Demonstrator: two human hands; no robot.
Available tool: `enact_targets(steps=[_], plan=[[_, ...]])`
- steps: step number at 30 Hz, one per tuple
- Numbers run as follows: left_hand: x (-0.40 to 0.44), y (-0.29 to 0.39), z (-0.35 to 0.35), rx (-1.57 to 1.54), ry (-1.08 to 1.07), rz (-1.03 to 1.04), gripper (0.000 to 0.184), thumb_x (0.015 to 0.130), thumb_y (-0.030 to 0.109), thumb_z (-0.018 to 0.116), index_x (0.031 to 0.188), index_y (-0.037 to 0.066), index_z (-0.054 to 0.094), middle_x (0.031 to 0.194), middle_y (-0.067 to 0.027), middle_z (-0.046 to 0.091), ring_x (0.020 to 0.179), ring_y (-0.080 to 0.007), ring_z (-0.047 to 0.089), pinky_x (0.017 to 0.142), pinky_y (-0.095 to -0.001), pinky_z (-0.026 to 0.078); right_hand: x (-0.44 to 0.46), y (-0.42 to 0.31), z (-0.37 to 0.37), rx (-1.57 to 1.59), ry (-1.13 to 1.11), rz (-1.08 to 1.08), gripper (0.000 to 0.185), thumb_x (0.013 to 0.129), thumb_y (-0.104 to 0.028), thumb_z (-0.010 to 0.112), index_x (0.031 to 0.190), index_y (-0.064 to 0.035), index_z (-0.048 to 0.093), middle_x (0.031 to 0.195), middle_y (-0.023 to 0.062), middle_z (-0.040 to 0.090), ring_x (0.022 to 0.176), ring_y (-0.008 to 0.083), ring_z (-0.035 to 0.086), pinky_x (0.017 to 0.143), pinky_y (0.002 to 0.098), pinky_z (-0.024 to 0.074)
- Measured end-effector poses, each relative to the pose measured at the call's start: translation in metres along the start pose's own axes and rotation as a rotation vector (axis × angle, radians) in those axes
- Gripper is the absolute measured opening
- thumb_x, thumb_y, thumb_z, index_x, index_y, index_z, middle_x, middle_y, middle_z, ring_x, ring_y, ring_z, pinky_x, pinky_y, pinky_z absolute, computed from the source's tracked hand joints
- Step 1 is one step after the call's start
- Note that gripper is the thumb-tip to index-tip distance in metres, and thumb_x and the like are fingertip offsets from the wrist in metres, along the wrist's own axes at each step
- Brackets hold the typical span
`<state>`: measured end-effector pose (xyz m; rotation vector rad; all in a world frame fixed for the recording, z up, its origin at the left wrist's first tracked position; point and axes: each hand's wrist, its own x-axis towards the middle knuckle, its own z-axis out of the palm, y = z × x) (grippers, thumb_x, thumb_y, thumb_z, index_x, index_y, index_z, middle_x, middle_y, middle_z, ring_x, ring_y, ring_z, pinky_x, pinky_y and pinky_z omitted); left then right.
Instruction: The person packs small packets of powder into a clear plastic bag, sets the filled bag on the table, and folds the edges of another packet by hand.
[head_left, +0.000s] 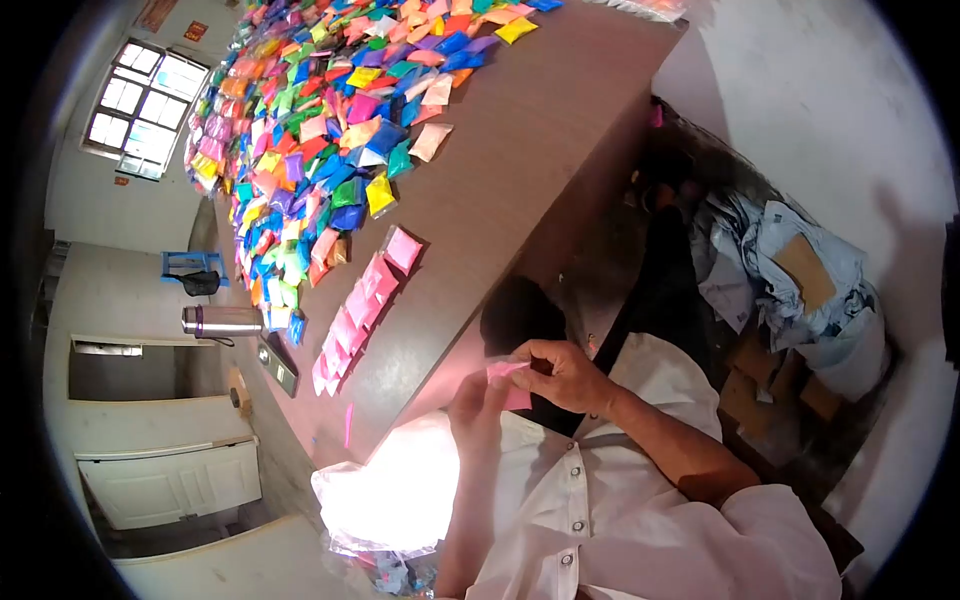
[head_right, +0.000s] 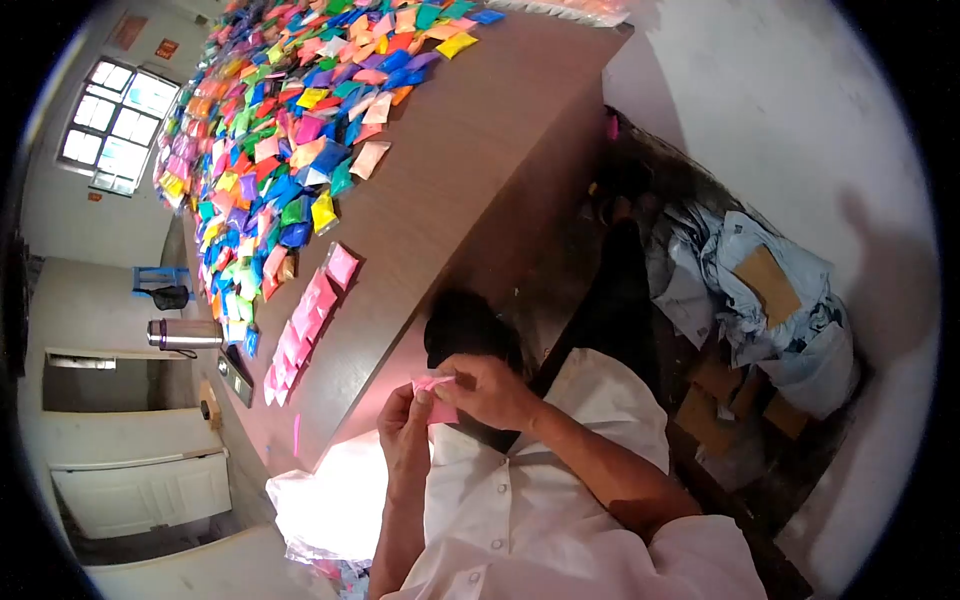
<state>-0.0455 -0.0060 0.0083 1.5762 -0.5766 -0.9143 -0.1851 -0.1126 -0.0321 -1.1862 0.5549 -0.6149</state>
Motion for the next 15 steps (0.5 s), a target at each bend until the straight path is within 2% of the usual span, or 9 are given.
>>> enact_targets(steps=[3,6,8,12,15], plan=[[0.0,-0.001,-0.009,0.074,-0.097,-0.1,0.021,0.103,0.02,0.072,0.108,0.0,0.073,0.098,-0.0033,0.074,0.089,-0.0093,0.065,0.084,-0.0261,0.051,0.001,-0.008,-0.001,-0.006,0.016,-0.009,0.025,0.098,-0.021,0.074,0.112,-0.0009,0.073,0.094,0.0037,0.071,0.085,0.0078,0.062,0.076,0.0272,0.052],[-0.001,-0.003,-0.007,0.135,-0.08,-0.007,0.024,0.106,0.023,0.068,0.105,-0.001,0.071,0.094,-0.0016,0.072,0.084,-0.0067,0.062,0.078,-0.0223,0.048,0.002,-0.011,0.004,0.032,0.016,0.036,0.024,0.099,-0.021,0.073,0.111,-0.0005,0.072,0.094,0.0039,0.071,0.086,0.0081,0.063,0.076,0.0277,0.0523],[-0.001,0.0,-0.002,0.156,-0.017,0.027,0.026,0.106,0.025,0.068,0.105,0.0,0.071,0.093,-0.0015,0.071,0.084,-0.0063,0.06,0.077,-0.0225,0.047,0.005,-0.006,0.008,0.241,0.054,-0.026,0.024,0.101,-0.023,0.071,0.11,-0.0006,0.072,0.093,0.0037,0.071,0.086,0.0083,0.063,0.077,0.0278,0.0526],[-0.003,-0.009,-0.004,0.148,-0.003,0.02,0.028,0.106,0.027,0.068,0.105,0.0,0.071,0.092,-0.0024,0.071,0.082,-0.0075,0.06,0.077,-0.0238,0.048,0.001,0.0,0.0,0.096,-0.009,0.033,0.024,0.101,-0.022,0.07,0.111,-0.0008,0.072,0.094,0.0032,0.071,0.087,0.0085,0.064,0.078,0.0276,0.0529],[0.002,-0.01,-0.002,0.088,-0.082,-0.038,0.027,0.105,0.026,0.07,0.104,-0.001,0.071,0.09,-0.0033,0.071,0.08,-0.0093,0.061,0.076,-0.0244,0.048,0.002,-0.002,-0.006,0.04,0.055,0.014,0.024,0.101,-0.021,0.069,0.113,-0.001,0.071,0.094,0.0027,0.071,0.088,0.0087,0.064,0.078,0.0275,0.053]])
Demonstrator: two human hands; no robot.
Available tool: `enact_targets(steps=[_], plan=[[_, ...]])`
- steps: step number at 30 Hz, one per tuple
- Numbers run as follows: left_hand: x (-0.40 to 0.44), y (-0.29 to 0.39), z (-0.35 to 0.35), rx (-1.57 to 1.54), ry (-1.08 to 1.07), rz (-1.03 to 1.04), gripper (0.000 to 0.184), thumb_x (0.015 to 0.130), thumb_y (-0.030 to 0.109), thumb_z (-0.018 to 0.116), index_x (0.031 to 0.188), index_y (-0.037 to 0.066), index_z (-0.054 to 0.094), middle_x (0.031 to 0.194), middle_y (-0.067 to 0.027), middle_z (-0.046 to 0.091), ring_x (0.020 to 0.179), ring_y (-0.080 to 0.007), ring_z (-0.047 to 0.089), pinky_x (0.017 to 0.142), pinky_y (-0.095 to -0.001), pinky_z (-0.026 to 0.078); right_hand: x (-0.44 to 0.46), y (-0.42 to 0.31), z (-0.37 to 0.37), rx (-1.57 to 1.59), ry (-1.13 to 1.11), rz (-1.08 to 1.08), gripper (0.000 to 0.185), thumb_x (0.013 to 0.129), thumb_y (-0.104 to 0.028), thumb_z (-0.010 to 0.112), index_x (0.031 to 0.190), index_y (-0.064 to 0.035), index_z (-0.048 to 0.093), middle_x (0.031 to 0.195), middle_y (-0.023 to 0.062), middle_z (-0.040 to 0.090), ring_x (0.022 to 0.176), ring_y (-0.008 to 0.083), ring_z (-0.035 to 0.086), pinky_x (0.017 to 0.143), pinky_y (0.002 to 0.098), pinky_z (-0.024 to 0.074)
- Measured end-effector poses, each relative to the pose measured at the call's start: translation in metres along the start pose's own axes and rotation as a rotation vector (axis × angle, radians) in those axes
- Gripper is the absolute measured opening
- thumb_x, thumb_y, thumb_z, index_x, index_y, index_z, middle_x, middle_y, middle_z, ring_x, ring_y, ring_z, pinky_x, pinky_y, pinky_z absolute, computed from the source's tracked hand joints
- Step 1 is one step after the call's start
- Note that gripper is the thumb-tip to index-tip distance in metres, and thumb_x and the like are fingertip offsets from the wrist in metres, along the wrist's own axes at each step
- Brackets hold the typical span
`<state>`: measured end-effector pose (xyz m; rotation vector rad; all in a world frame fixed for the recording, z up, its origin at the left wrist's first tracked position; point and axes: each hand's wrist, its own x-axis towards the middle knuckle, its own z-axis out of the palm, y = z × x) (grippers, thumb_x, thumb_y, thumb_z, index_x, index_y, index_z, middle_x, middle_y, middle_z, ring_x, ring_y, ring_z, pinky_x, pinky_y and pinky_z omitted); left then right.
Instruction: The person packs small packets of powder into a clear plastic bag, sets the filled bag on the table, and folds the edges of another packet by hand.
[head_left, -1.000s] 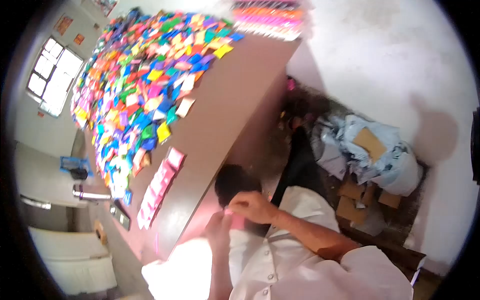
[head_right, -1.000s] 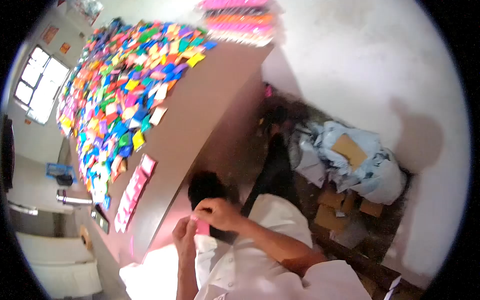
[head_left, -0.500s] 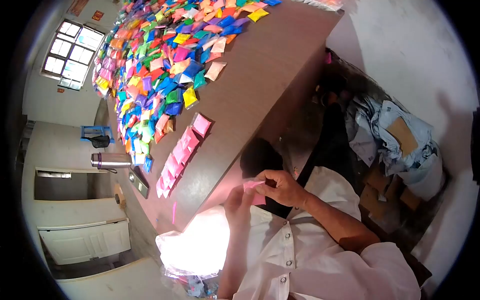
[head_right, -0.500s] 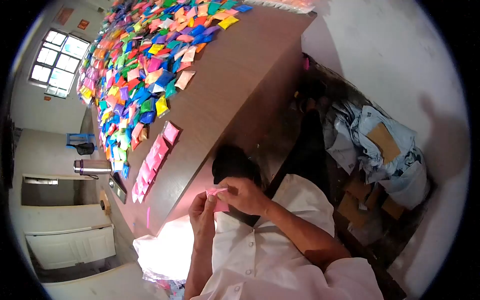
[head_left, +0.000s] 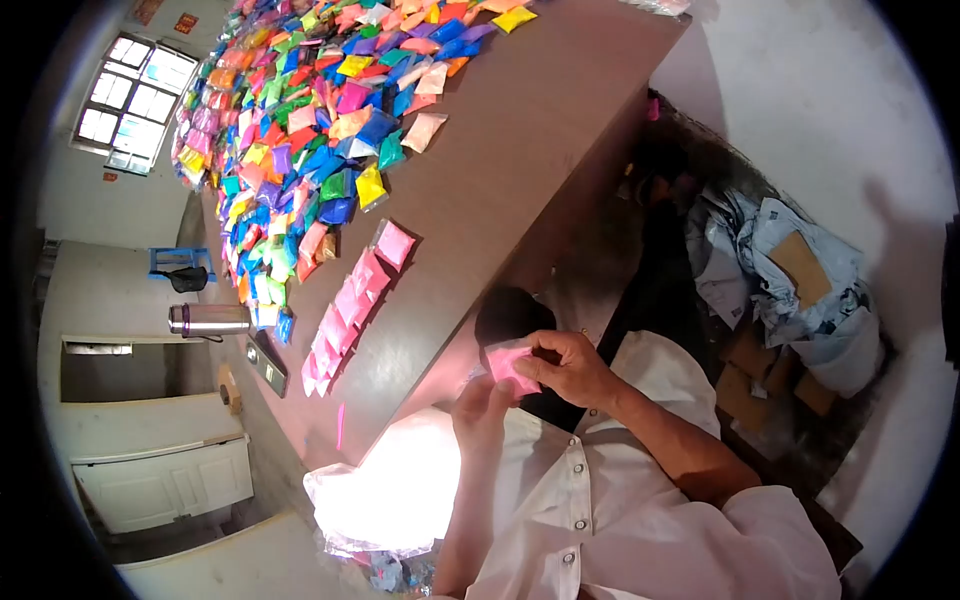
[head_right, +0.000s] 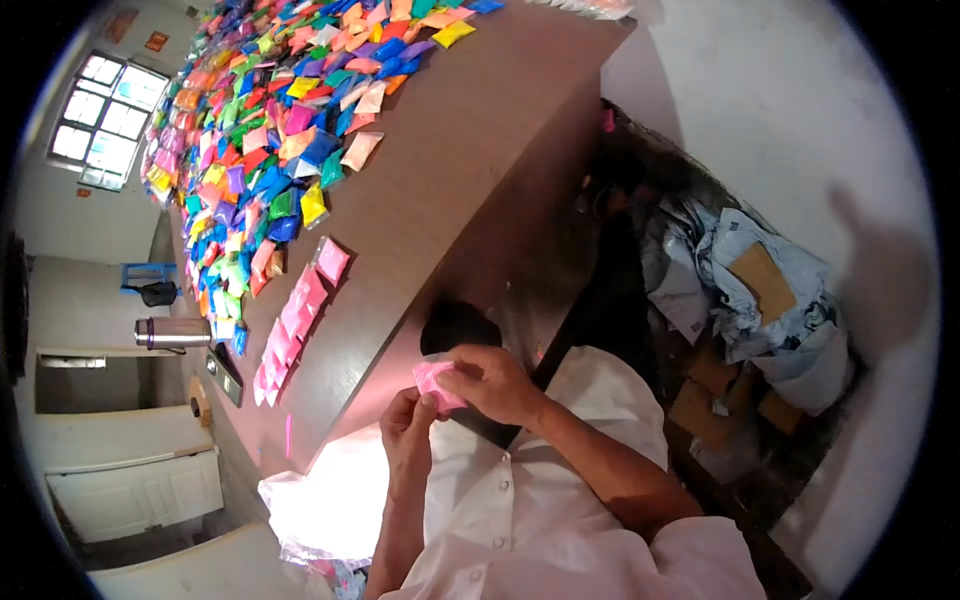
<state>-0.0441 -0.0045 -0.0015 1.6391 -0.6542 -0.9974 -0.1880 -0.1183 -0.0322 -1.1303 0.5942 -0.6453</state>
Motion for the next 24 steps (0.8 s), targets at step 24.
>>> enact_targets(steps=[24], plan=[[0.008,-0.001,-0.008,-0.166,-0.032,-0.07,0.016,0.099,0.011,0.075,0.11,-0.001,0.071,0.097,-0.0058,0.075,0.083,-0.0111,0.068,0.078,-0.0254,0.055,-0.002,-0.004,0.013,0.091,0.015,0.095,0.03,0.1,-0.017,0.074,0.123,0.0007,0.066,0.099,0.0029,0.072,0.081,0.0069,0.066,0.069,0.0245,0.056]])
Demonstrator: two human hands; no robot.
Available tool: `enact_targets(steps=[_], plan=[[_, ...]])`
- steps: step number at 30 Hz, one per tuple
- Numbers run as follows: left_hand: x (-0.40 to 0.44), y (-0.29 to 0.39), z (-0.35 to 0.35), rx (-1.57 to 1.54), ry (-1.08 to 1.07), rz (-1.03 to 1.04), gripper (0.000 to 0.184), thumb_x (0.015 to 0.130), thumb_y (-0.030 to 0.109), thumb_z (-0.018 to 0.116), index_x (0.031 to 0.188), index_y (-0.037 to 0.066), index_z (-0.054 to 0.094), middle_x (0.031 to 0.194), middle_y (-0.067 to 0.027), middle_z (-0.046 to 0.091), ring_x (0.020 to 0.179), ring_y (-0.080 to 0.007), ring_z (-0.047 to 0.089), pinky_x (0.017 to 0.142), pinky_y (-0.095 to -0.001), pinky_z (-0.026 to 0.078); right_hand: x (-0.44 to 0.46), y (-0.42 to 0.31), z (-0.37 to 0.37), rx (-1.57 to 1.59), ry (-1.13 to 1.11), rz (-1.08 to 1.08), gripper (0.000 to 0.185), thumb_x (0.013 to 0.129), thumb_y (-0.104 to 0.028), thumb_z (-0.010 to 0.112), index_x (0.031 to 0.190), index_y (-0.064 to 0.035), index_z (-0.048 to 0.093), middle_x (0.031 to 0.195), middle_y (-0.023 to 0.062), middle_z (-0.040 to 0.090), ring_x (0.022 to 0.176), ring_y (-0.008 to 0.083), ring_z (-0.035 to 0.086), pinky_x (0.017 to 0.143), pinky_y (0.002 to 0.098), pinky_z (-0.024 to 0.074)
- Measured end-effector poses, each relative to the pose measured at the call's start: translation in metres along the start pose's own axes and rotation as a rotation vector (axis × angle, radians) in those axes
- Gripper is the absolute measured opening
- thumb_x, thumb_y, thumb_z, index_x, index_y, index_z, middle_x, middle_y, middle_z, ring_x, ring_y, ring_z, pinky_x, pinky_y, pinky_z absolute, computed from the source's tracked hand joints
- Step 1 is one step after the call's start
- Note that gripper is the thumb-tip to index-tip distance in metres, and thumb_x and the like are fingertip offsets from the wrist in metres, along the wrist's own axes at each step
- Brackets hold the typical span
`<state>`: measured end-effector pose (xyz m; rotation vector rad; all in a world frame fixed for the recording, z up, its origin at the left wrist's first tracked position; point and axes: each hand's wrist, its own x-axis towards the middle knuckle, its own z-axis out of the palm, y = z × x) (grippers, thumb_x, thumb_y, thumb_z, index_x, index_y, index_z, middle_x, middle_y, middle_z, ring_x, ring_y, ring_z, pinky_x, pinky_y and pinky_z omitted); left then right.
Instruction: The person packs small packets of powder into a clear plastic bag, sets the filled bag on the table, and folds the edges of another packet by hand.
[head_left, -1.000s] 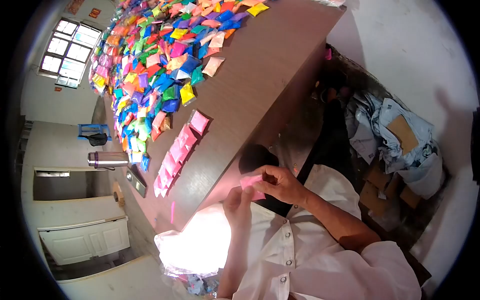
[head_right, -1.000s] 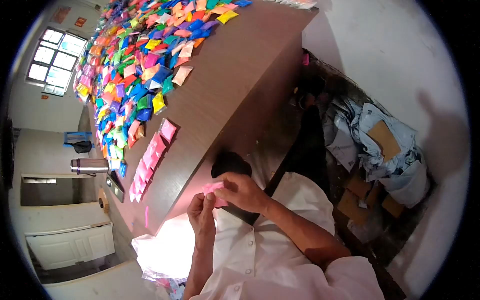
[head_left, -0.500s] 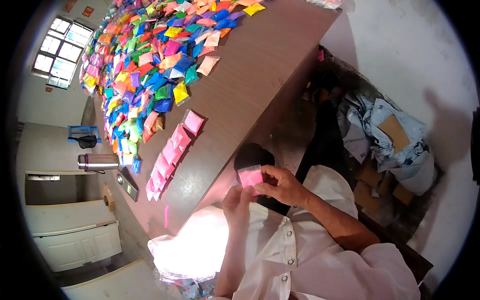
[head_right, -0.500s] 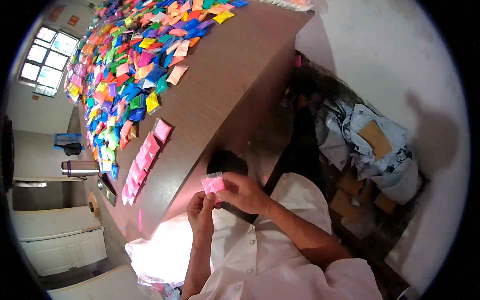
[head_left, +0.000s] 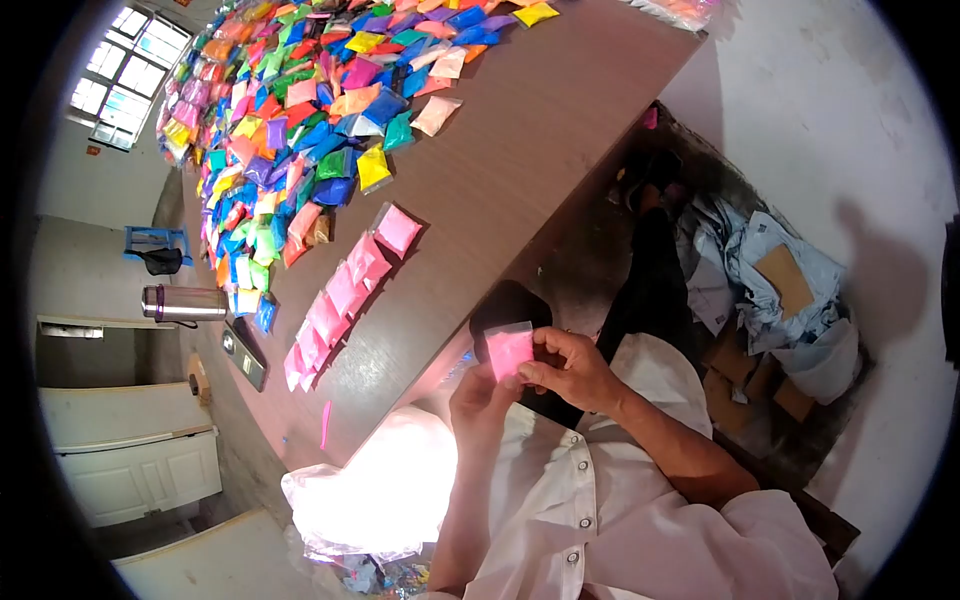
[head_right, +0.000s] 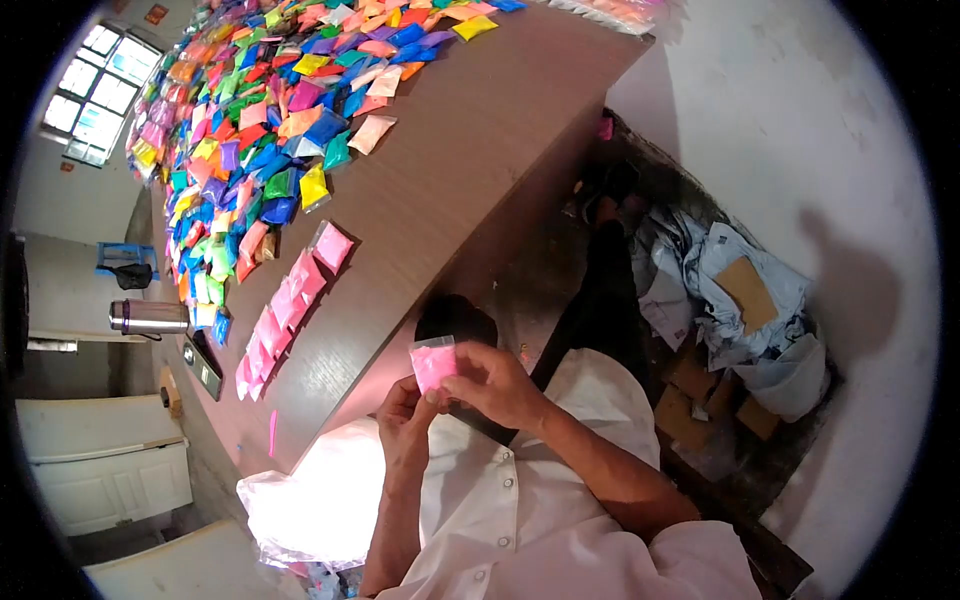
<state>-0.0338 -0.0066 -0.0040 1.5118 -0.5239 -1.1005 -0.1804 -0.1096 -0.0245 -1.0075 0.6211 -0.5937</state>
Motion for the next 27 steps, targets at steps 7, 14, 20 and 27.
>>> enact_targets(steps=[7,14,20,27], plan=[[0.0,-0.006,-0.008,0.052,0.007,-0.007,0.026,0.099,0.021,0.078,0.111,-0.001,0.07,0.091,-0.006,0.074,0.079,-0.0119,0.066,0.078,-0.026,0.053,0.001,0.006,-0.001,-0.081,-0.055,-0.066,0.024,0.101,-0.011,0.071,0.12,0.0016,0.066,0.102,0.0026,0.072,0.089,0.007,0.067,0.08,0.0245,0.0567],[0.0,0.004,0.005,0.042,0.037,0.065,0.024,0.1,0.021,0.076,0.106,-0.001,0.071,0.09,-0.0046,0.073,0.078,-0.0102,0.065,0.076,-0.0252,0.052,0.002,0.004,-0.004,-0.109,-0.055,-0.043,0.017,0.101,-0.009,0.07,0.115,0.0006,0.069,0.099,0.0013,0.071,0.09,0.0062,0.066,0.081,0.0245,0.0557],[0.002,-0.001,-0.006,0.149,-0.008,0.051,0.024,0.1,0.021,0.076,0.106,-0.001,0.071,0.092,-0.0036,0.073,0.084,-0.009,0.064,0.078,-0.0247,0.051,-0.001,-0.001,-0.003,-0.112,-0.089,-0.036,0.023,0.1,-0.017,0.068,0.116,0.0004,0.07,0.104,0.0046,0.072,0.095,0.0101,0.066,0.084,0.0293,0.055],[0.004,0.0,-0.001,0.062,-0.035,0.053,0.016,0.101,0.01,0.073,0.111,-0.002,0.072,0.101,-0.0036,0.075,0.09,-0.0085,0.067,0.082,-0.0237,0.053,0.002,0.008,-0.008,-0.141,-0.048,-0.043,0.019,0.101,-0.018,0.068,0.111,-0.0015,0.07,0.095,0.0022,0.07,0.087,0.0085,0.062,0.077,0.0284,0.0518]])
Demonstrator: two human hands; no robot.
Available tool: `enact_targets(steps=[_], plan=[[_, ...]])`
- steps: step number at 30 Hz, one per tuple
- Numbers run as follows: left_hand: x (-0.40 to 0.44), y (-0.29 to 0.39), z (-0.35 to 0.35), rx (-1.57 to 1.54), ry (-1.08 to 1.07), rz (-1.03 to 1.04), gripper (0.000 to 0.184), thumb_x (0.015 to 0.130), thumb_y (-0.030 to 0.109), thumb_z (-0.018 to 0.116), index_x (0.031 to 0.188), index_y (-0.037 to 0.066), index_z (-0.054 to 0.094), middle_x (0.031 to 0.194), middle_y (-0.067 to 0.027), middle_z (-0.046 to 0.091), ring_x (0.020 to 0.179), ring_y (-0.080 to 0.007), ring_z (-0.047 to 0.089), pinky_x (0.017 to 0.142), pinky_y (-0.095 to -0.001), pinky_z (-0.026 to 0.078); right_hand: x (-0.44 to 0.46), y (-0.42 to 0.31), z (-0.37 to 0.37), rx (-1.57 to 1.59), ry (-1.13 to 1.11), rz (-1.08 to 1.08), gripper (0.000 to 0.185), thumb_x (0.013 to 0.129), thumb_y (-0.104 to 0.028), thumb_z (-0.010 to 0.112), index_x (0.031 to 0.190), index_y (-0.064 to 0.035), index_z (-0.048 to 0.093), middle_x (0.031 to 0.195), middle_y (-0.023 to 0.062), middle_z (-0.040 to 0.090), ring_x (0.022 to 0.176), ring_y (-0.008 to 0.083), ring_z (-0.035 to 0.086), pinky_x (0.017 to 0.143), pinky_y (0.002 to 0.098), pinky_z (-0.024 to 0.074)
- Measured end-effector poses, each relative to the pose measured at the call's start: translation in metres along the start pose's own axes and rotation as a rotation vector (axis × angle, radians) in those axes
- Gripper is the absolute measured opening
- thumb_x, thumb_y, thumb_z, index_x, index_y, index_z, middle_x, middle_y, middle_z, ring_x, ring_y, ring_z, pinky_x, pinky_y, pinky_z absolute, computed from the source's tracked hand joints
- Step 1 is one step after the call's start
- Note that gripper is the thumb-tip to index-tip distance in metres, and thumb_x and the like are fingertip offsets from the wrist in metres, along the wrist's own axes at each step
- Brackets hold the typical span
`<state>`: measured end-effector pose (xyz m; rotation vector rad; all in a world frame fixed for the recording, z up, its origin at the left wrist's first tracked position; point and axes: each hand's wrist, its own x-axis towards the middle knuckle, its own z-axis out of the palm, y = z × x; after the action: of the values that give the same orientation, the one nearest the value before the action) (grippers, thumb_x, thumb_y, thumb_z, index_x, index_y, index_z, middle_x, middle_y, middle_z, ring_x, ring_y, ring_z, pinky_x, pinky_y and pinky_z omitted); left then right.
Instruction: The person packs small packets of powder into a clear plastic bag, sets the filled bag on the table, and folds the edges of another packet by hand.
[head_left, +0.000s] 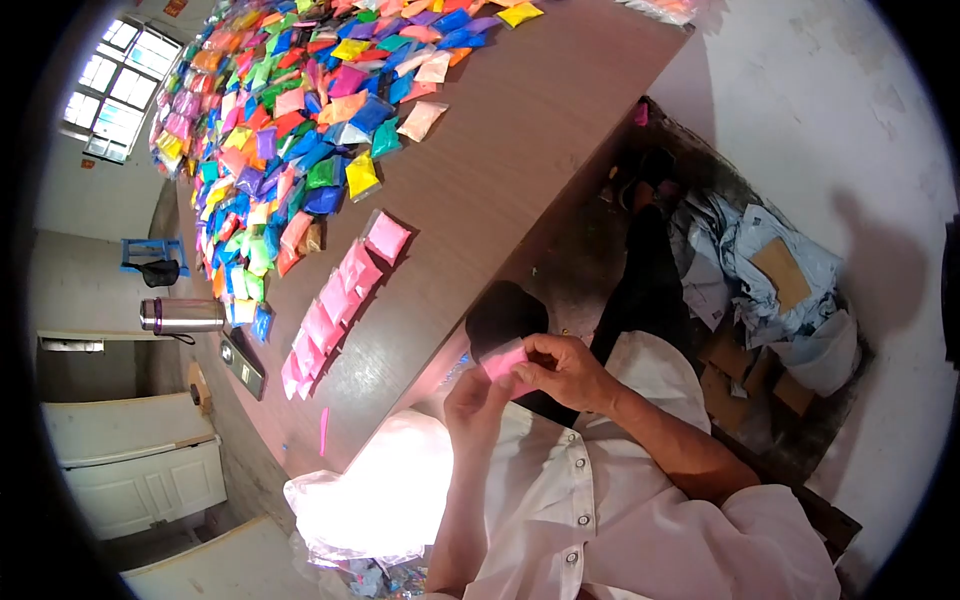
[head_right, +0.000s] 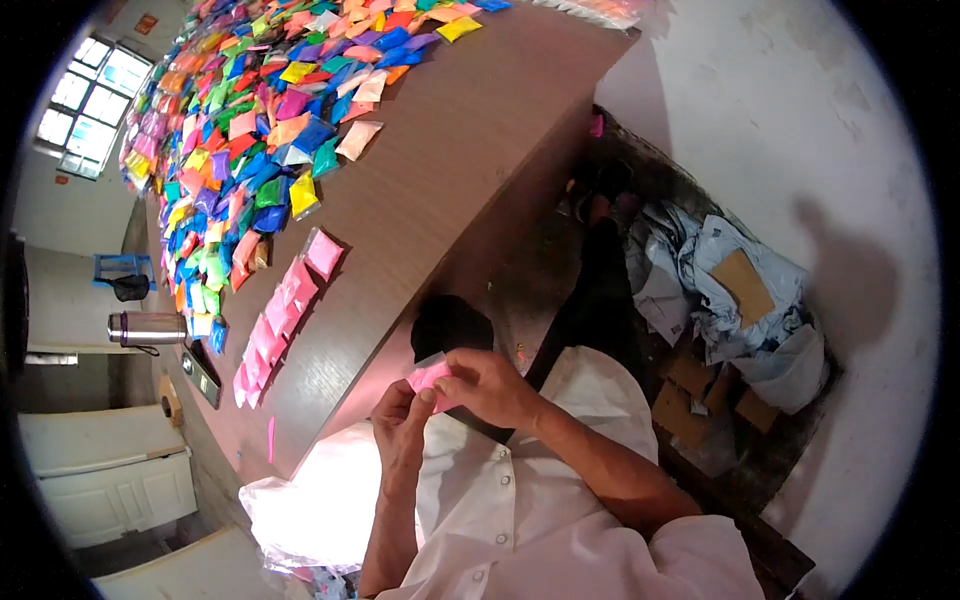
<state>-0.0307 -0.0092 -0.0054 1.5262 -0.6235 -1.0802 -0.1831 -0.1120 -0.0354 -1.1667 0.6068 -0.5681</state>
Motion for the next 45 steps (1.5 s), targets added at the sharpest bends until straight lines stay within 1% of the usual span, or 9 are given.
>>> enact_targets(steps=[12,14,18,20,27,30,36,38,45], plan=[[0.003,0.004,0.001,0.076,0.018,-0.009,0.013,0.101,0.012,0.073,0.104,0.0,0.072,0.094,0.0005,0.072,0.085,-0.0051,0.063,0.077,-0.0217,0.05,0.002,-0.004,0.002,-0.002,0.102,-0.056,0.012,0.102,-0.012,0.07,0.103,0.0,0.069,0.081,-0.005,0.059,0.073,0.0023,0.051,0.063,0.022,0.0442],[0.003,0.009,0.01,0.08,0.053,0.005,0.02,0.101,0.022,0.075,0.097,0.003,0.07,0.084,0.0011,0.069,0.076,-0.0058,0.058,0.069,-0.0218,0.044,0.001,-0.005,0.0,-0.005,0.102,-0.048,0.011,0.103,-0.01,0.069,0.105,0.0005,0.07,0.081,-0.0051,0.06,0.074,0.0017,0.053,0.064,0.0214,0.0456],[0.003,0.005,0.004,0.073,0.026,-0.003,0.02,0.101,0.021,0.076,0.097,0.002,0.07,0.086,0.0007,0.07,0.077,-0.0059,0.059,0.071,-0.0219,0.046,0.0,-0.003,0.001,-0.022,0.105,-0.038,0.012,0.102,-0.01,0.07,0.108,0.0009,0.071,0.082,-0.0052,0.062,0.075,0.0014,0.055,0.066,0.0211,0.0471],[0.003,0.004,0.003,0.054,0.023,-0.008,0.019,0.1,0.02,0.076,0.097,0.001,0.07,0.087,0.0007,0.071,0.079,-0.0054,0.06,0.073,-0.0216,0.047,-0.001,-0.001,0.001,0.021,0.098,0.021,0.02,0.1,-0.018,0.068,0.106,-0.0001,0.073,0.092,0.0031,0.072,0.086,0.0089,0.066,0.076,0.027,0.0536],[0.003,0.006,0.01,0.023,0.039,-0.004,0.017,0.101,0.016,0.075,0.107,-0.001,0.073,0.091,-0.0003,0.071,0.081,-0.0056,0.06,0.075,-0.0212,0.048,0.0,-0.001,0.0,-0.029,0.129,-0.039,0.018,0.101,-0.016,0.067,0.105,-0.0002,0.074,0.093,0.0036,0.073,0.086,0.0096,0.067,0.077,0.028,0.0547],[0.003,0.0,0.007,0.072,0.033,-0.011,0.014,0.099,0.01,0.074,0.109,0.0,0.075,0.09,0.0,0.072,0.081,-0.0047,0.062,0.073,-0.0209,0.048,0.0,0.003,0.003,-0.058,0.134,-0.09,0.012,0.102,-0.009,0.07,0.108,0.0007,0.073,0.089,-0.0019,0.069,0.08,0.0022,0.059,0.07,0.021,0.0501],[0.004,0.003,0.005,0.084,0.02,-0.048,0.012,0.1,0.009,0.073,0.108,0.0,0.075,0.091,0.0004,0.071,0.081,-0.0049,0.062,0.074,-0.0209,0.048,0.0,-0.002,0.003,-0.002,0.127,-0.073,0.01,0.102,-0.008,0.069,0.107,0.0,0.073,0.089,-0.0014,0.07,0.082,0.0029,0.06,0.072,0.0214,0.0512],[0.003,0.012,0.01,0.008,0.037,-0.008,0.011,0.1,0.008,0.073,0.106,0.0,0.075,0.093,-0.0001,0.072,0.084,-0.0061,0.063,0.078,-0.0217,0.049,0.0,0.001,0.002,-0.045,0.112,-0.023,0.017,0.101,-0.015,0.068,0.108,0.0003,0.073,0.097,0.006,0.074,0.09,0.0114,0.069,0.08,0.0276,0.0559],[0.004,-0.002,-0.003,0.002,0.04,0.01,0.01,0.1,0.009,0.073,0.104,-0.001,0.075,0.094,-0.0018,0.072,0.089,-0.008,0.064,0.083,-0.0238,0.05,-0.001,0.001,0.005,-0.064,0.115,-0.045,0.018,0.1,-0.015,0.069,0.109,0.0001,0.072,0.097,0.005,0.073,0.092,0.0098,0.067,0.082,0.0285,0.0551]])
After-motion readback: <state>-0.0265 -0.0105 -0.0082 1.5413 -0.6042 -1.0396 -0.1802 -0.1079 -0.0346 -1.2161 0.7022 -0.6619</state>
